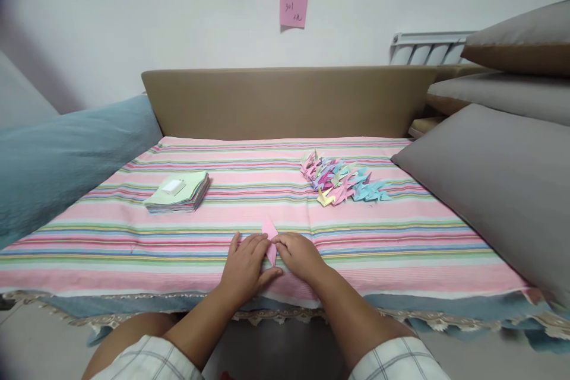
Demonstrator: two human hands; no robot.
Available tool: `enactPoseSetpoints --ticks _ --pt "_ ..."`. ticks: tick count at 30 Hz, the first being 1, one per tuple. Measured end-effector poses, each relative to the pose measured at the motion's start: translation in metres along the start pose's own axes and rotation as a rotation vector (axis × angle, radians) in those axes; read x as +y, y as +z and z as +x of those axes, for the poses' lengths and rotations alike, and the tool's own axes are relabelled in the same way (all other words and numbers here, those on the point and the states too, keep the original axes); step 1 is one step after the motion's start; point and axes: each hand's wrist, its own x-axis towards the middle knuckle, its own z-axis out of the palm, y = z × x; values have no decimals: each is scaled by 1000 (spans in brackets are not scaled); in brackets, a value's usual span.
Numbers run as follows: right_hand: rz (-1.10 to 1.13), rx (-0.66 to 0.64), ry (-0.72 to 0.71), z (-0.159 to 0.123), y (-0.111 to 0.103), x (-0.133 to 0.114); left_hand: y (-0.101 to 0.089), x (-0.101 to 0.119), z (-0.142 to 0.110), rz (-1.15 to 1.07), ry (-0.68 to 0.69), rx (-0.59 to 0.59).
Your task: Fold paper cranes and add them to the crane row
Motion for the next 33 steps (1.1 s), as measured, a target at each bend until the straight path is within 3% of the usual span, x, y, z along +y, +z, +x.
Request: enactPoseSetpoints --ticks 8,14,23,33 --pt "-172 173 -130 4 2 14 5 2 2 76 7 30" --pt "-197 71 -158 2 -2 8 -1 -6 6 49 9 -13" --pt "-216 68 -181 8 4 12 2 -31 15 22 95 -68" --pt "-170 50 -114 7 2 7 -4 -35 18 -165 -32 -88"
